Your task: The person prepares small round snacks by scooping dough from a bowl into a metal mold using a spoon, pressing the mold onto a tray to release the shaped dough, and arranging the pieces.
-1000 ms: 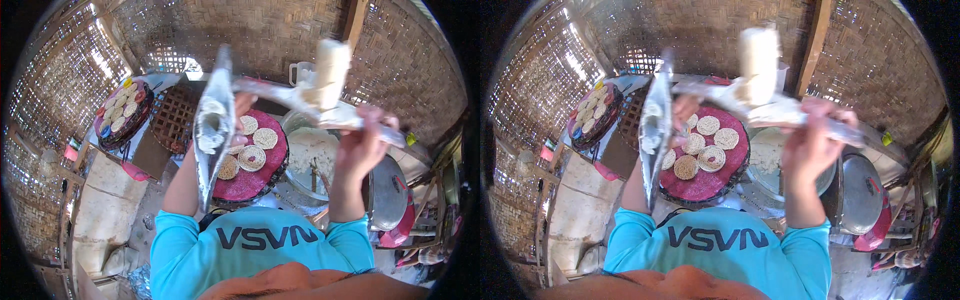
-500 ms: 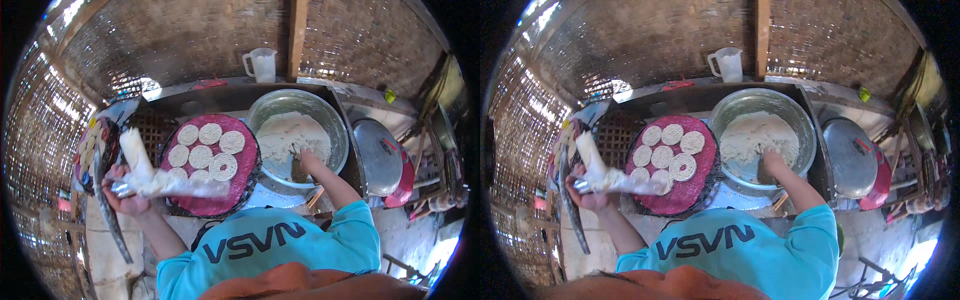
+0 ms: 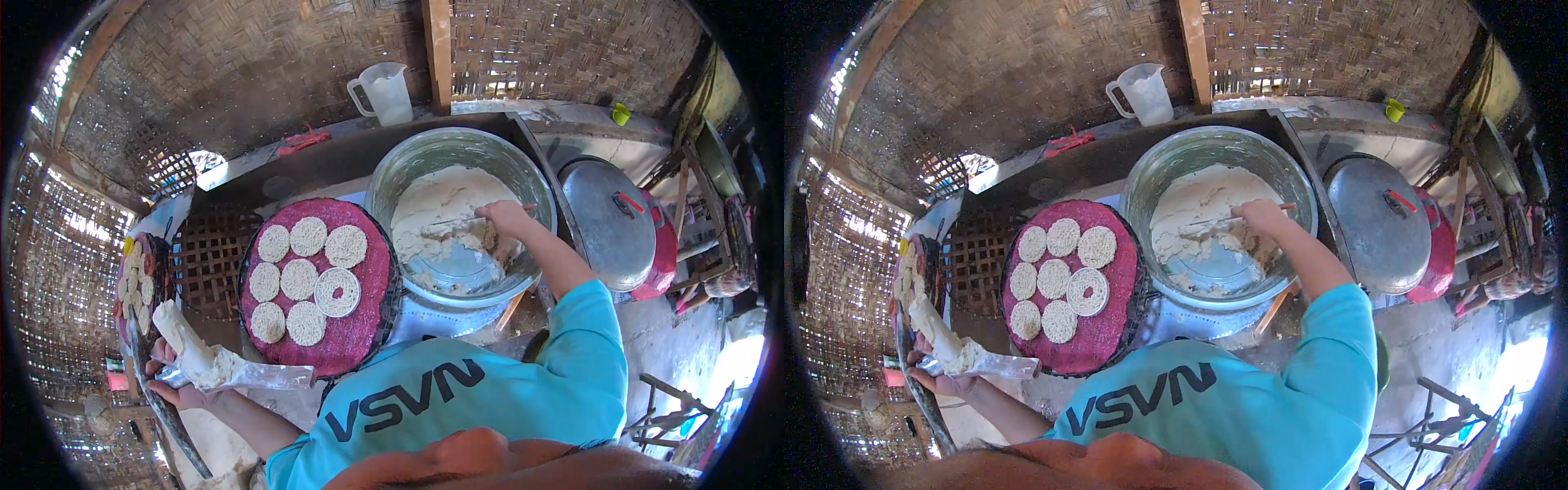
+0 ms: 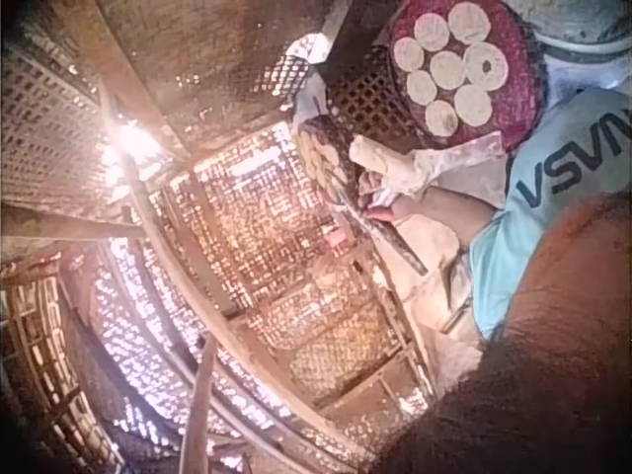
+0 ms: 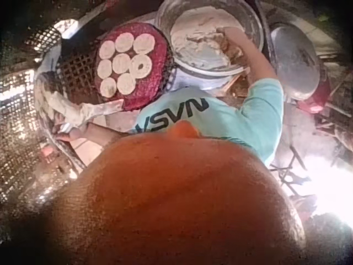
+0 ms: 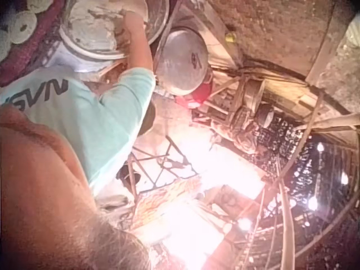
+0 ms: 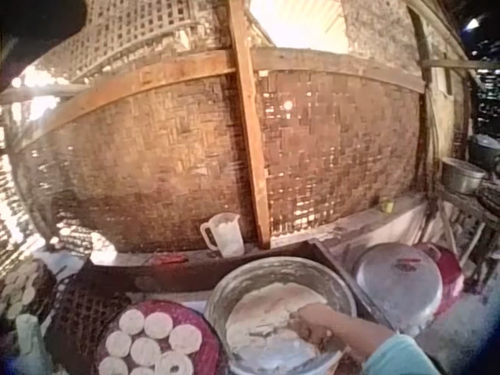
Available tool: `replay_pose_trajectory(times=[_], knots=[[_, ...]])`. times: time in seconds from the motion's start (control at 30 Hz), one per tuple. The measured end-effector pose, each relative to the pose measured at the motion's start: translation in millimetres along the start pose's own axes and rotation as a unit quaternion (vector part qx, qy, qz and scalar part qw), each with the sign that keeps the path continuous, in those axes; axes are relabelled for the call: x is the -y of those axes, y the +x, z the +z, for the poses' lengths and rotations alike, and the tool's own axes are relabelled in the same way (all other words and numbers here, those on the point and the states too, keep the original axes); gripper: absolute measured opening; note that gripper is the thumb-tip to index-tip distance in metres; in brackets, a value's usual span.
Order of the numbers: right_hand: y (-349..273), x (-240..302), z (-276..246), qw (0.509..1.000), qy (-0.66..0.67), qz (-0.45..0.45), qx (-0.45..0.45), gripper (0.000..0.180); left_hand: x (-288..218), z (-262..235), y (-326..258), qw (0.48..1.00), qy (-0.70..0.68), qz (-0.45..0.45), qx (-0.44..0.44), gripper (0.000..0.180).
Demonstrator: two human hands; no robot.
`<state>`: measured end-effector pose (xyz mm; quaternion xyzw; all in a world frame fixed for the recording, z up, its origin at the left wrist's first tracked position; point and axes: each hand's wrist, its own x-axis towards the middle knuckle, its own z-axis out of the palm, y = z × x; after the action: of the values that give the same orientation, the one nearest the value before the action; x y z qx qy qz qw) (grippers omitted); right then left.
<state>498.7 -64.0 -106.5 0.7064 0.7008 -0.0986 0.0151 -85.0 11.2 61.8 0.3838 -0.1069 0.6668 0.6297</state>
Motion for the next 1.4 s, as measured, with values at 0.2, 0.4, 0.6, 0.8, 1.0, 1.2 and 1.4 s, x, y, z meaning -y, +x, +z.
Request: replay_pose_trajectory(times=[0.2,0.4,0.6,0.8,1.0,1.2,1.4], knots=[[33,-24,72,0.996,0.075,0.012,0.050,0.023,-7,7,0,0.992,0.067,0.068,-0.088,0.020],[20,-5,49,0.984,0.059,-0.023,0.168,0.020,-2,16,-9,0.951,0.150,0.170,-0.208,0.021],[6,-8,29,0.965,0.075,-0.056,0.245,0.025,-5,19,-14,0.972,0.120,0.125,-0.157,0.022],[-8,-18,9,0.971,0.021,-0.038,0.236,0.028,-8,33,-17,0.989,0.072,0.078,-0.104,0.022],[-49,-2,-89,0.939,0.181,0.072,0.282,0.025,-48,40,-32,0.949,0.291,0.039,-0.113,0.036],[-62,48,-143,0.820,0.507,-0.029,0.263,0.033,-13,81,-5,0.829,0.540,-0.137,0.046,0.035],[-36,131,-173,0.767,0.520,-0.216,0.307,0.034,61,116,12,0.649,0.629,-0.371,0.215,0.040]])
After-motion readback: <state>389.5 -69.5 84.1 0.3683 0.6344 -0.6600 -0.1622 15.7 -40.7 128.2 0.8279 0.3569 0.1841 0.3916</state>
